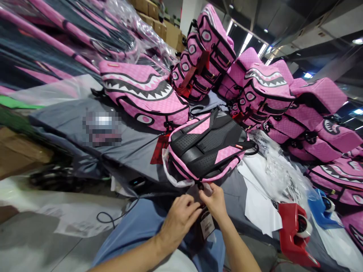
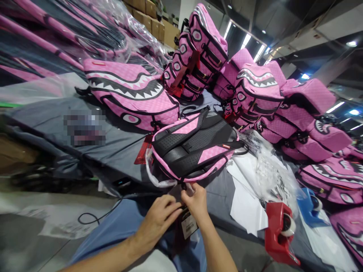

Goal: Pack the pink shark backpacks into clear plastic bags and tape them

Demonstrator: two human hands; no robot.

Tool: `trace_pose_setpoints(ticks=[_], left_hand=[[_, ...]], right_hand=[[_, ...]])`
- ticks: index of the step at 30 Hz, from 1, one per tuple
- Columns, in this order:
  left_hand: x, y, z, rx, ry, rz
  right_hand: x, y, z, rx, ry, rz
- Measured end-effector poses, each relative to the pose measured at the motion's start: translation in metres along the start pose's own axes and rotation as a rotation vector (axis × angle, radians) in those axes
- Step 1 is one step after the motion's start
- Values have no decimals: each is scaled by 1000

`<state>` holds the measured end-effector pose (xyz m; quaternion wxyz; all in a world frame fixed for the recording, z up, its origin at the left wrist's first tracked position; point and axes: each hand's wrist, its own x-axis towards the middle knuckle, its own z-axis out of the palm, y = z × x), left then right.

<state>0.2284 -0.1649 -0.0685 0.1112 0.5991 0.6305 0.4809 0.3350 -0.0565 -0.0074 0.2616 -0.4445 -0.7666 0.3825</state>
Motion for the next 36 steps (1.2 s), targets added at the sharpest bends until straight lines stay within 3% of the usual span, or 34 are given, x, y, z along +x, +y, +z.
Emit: trace_pose_setpoints(ticks=[3, 5, 11, 20, 23, 28, 33, 36], left_hand=[[-5, -8, -3, -218, 216, -369], [-3, -9, 1, -332, 251, -513], [19, 0, 18, -446, 241, -621], [37, -2, 20, -918, 320, -894], [44, -1, 24, -1012, 346, -942], [59, 3, 36, -1096, 395, -1014], [60, 3, 35, -1117, 434, -1050], [54, 3, 27, -1133, 423, -1055]], right_hand=[[2, -1, 2, 6, 7, -11], [4, -3, 1, 3, 11, -11], [4, -5, -2, -22, 9, -29], [4, 5, 1, -27, 13, -66], [5, 7, -9, -205, 8, -198], [1, -7, -24, -676, 302, -553], [-5, -31, -9, -841, 411, -711], [-7, -28, 9, -853, 388, -749]])
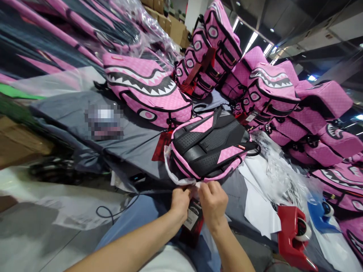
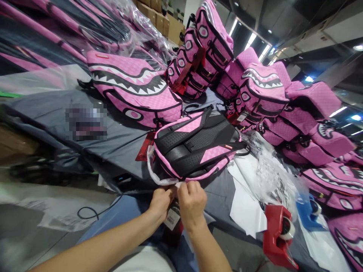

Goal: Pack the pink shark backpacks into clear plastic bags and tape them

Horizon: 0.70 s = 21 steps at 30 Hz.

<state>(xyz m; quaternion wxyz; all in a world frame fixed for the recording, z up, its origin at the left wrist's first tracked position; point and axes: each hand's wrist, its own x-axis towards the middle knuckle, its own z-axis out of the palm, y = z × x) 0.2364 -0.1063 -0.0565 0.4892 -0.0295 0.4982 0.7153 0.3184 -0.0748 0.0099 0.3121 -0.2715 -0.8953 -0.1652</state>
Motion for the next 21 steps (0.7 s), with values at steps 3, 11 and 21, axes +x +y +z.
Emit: trace_pose_setpoints(ticks=[3, 11, 21], left_hand=[[-4, 4, -5, -17, -17, -15], [-16, 16, -7, -42, -124, -60], [-3, 7, -1, -8, -33, 32]], right_hand=[[-11, -7, 14, 20, -39, -28], [-34, -13, 12, 141, -77, 78], [-37, -11, 17, 165, 73, 227]])
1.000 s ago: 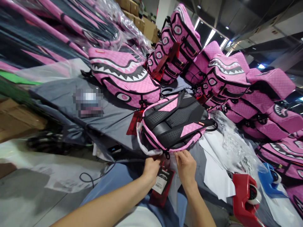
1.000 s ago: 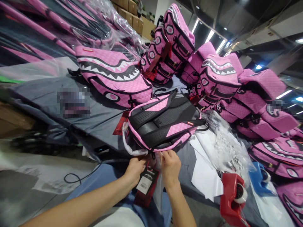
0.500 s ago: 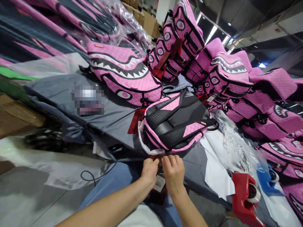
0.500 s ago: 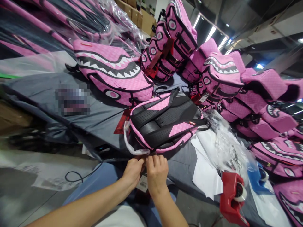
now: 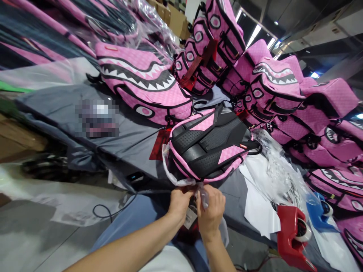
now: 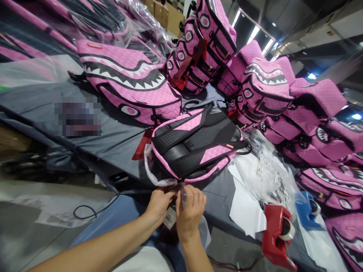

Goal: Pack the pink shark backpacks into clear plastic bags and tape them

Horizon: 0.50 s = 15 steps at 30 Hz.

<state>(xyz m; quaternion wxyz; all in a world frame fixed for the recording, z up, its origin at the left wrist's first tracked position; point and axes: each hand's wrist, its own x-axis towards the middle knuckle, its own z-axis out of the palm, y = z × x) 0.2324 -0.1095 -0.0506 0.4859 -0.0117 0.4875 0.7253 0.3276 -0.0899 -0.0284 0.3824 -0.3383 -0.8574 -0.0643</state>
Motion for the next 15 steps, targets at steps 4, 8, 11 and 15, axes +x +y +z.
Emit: trace_pose_setpoints(ticks=[4, 8, 11, 15], left_hand=[[3, -4, -2, 30, 56, 30], [-5, -1, -8, 75, 65, 27], [-10, 5, -10, 115, 43, 51], [-12, 11, -6, 147, 21, 87]], right_hand=[[3, 2, 18, -77, 48, 93], [7, 3, 25, -128, 76, 33], [10, 6, 22, -186, 41, -27], [13, 9, 14, -234, -61, -123]])
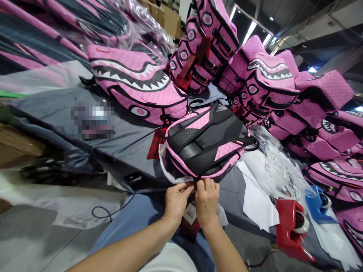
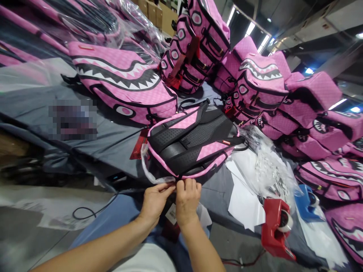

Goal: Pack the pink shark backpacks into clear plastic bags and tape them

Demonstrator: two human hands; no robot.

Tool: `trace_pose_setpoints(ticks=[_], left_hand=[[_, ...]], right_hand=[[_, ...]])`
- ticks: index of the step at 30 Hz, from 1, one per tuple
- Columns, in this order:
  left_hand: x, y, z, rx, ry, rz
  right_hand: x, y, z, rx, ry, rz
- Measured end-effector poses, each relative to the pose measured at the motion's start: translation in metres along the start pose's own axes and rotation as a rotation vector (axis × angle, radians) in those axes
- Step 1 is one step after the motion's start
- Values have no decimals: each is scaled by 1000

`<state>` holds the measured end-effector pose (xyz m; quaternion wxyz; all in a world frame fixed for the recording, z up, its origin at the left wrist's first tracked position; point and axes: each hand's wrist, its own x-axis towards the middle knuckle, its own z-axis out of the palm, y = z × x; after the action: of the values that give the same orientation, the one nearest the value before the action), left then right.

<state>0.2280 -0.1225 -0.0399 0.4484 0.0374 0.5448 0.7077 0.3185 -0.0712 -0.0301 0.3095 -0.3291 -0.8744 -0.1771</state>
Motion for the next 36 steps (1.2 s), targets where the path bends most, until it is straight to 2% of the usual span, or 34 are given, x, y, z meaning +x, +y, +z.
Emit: trace_pose_setpoints(ticks=[6, 9, 12, 16, 21, 25, 28, 31, 34, 36], left_hand=[[-9, 11, 10, 12, -66, -17], [-21, 22, 10, 18, -124, -63], [-30, 30, 1, -22, -140, -132], [-30, 24, -10, -70, -119, -123], [-15, 0, 4, -269, -315, -198], [-5, -16, 12, -416, -365, -265], [-3, -19, 9, -385, -377, -229], [-3, -17, 6, -309, -374, -211], [-4, -15, 5, -195, -350, -208], [-6, -14, 4, -109, -340, -215]], right_hand=[[-1, -5, -14, 14, -160, -84], [-4, -7, -13, 65, -122, -30], [-8, -6, -9, 119, -27, 41], [-7, -1, -11, 236, -19, 133], [-1, 7, -20, 486, -147, 360], [0, 13, -19, 606, -233, 546], [1, 14, -15, 732, -260, 649], [2, 12, -14, 844, -283, 692], [-10, 25, -25, 791, -225, 706], [-30, 50, -45, 666, -126, 788]])
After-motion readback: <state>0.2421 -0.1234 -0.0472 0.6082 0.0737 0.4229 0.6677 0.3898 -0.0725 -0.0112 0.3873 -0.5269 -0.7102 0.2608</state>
